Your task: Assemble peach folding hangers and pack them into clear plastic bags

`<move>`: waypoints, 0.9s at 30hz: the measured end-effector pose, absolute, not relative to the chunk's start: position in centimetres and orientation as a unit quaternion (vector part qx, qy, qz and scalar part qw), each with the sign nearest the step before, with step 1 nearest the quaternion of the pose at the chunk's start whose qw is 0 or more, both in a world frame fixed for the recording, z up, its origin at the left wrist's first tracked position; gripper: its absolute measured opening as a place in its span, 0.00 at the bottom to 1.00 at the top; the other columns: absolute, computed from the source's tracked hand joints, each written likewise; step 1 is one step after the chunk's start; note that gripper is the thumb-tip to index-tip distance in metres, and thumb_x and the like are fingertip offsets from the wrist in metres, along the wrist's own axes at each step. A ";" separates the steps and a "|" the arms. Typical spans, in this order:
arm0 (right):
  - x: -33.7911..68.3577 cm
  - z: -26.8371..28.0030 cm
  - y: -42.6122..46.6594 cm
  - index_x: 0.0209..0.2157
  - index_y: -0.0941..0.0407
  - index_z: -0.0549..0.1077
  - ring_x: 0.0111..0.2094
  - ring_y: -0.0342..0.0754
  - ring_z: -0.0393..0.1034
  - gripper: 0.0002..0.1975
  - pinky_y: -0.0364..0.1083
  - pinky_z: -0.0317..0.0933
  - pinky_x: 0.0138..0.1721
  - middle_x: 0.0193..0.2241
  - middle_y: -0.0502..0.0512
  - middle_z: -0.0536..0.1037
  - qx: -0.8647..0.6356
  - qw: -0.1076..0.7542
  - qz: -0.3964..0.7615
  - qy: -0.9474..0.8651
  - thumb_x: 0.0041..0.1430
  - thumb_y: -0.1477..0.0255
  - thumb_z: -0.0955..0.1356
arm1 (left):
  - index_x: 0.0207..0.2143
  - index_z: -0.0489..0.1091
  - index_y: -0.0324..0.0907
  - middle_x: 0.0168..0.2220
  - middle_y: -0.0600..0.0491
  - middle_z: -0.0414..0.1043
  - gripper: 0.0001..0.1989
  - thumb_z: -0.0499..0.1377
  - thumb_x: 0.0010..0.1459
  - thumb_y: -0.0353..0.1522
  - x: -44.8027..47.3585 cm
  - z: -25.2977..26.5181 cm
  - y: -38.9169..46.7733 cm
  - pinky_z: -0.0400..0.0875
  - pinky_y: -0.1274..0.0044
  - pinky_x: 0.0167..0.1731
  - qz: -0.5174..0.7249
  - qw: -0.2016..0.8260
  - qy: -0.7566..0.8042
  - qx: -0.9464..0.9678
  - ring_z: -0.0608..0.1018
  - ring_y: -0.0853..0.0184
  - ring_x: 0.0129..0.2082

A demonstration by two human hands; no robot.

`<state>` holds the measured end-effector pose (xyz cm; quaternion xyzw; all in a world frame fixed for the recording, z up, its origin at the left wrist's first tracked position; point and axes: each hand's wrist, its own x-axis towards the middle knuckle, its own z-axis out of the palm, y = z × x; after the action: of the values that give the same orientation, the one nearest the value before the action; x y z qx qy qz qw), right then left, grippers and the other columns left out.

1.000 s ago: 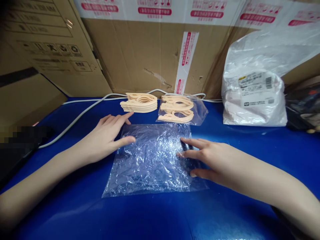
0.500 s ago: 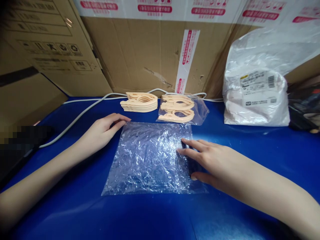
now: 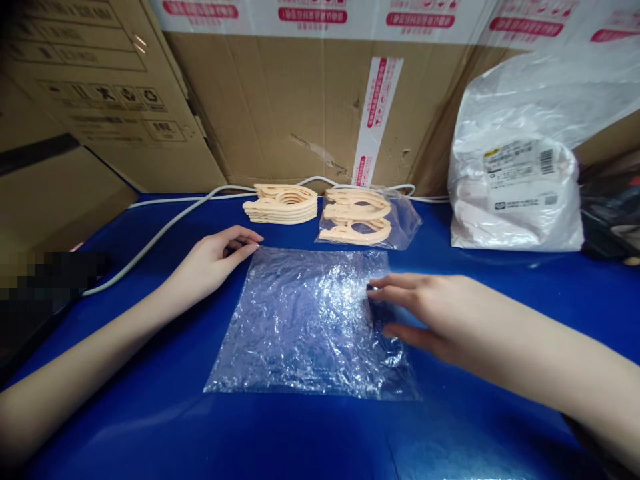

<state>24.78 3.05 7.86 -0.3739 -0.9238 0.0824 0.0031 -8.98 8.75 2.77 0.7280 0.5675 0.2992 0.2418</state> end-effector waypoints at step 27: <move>12.0 9.9 22.5 0.71 0.60 0.43 0.67 0.65 0.48 0.57 0.60 0.47 0.65 0.68 0.67 0.53 -0.335 0.059 0.058 -0.938 0.50 0.49 0.72 | 0.40 0.72 0.40 0.33 0.52 0.74 0.13 0.56 0.58 0.39 -9.0 2.3 8.9 0.67 0.73 0.38 0.308 0.242 0.572 0.720 0.75 0.64 0.34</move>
<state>11.97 22.49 9.90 -0.3355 -0.9384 0.0579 0.0593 -8.95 8.85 2.25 0.7205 0.5720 0.3082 0.2422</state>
